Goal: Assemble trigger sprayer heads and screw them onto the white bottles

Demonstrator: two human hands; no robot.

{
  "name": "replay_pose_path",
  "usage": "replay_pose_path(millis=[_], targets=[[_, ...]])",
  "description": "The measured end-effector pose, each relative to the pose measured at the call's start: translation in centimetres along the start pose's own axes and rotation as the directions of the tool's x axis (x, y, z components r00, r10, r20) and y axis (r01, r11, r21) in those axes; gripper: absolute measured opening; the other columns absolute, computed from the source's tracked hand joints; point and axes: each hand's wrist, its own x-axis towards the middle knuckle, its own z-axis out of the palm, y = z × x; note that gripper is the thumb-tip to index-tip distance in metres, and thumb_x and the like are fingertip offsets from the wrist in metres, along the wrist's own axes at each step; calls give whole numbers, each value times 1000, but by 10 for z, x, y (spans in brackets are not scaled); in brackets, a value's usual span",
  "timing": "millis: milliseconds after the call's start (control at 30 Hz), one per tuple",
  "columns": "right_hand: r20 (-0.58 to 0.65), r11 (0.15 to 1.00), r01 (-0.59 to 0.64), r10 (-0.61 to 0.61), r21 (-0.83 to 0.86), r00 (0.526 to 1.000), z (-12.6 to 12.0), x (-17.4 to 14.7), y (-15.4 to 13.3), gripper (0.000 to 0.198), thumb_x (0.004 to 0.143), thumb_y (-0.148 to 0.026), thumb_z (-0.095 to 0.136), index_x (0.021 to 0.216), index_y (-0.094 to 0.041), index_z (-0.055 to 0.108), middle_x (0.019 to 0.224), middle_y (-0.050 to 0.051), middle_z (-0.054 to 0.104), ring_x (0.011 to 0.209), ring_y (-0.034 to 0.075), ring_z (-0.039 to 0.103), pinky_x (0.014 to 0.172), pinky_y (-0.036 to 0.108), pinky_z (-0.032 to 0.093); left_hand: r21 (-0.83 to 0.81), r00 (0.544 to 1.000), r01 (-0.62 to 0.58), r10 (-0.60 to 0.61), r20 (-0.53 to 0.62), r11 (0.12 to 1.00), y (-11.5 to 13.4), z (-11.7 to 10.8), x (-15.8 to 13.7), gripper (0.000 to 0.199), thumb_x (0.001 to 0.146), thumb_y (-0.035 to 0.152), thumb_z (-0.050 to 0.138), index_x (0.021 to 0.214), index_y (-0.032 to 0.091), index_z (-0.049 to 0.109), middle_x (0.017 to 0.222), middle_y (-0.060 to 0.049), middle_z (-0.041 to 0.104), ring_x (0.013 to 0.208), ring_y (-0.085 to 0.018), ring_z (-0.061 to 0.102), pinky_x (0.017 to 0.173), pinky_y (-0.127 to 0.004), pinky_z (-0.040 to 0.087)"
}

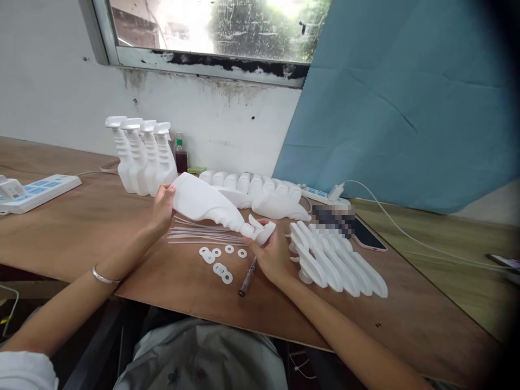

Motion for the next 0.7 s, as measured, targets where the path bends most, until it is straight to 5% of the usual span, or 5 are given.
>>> replay_pose_path(millis=[167,400,500,700], targets=[[28,992,89,-87,-90,996,-3,3,10,28,61,-21,69,88,-22,60,86,0,62,81,17,55,76,30,44,-44,999,35,-34,13,998,-2,2,-1,20,71,32,55,81,18,46,70,1,49,58,-9,47,45,-18,41],[1,982,-188,188,27,982,-1,3,10,36,67,-42,65,93,-19,57,73,2,66,57,18,60,54,30,47,-80,998,38,-34,44,996,-9,2,0,15,71,31,55,76,19,49,67,1,50,58,-11,51,46,-20,42],[6,978,-207,207,29,978,0,3,7,31,69,-45,62,85,-20,55,67,1,65,50,17,58,51,31,47,-90,999,23,-20,40,996,-11,2,1,14,71,32,55,77,20,51,68,1,53,61,-13,54,47,-22,44],[2,996,-63,64,-68,998,-2,3,4,45,54,-29,74,92,-21,52,91,1,62,79,18,59,69,31,49,-139,999,44,-40,32,989,-11,1,0,14,71,30,56,78,19,50,67,2,52,57,-10,52,46,-19,42]])
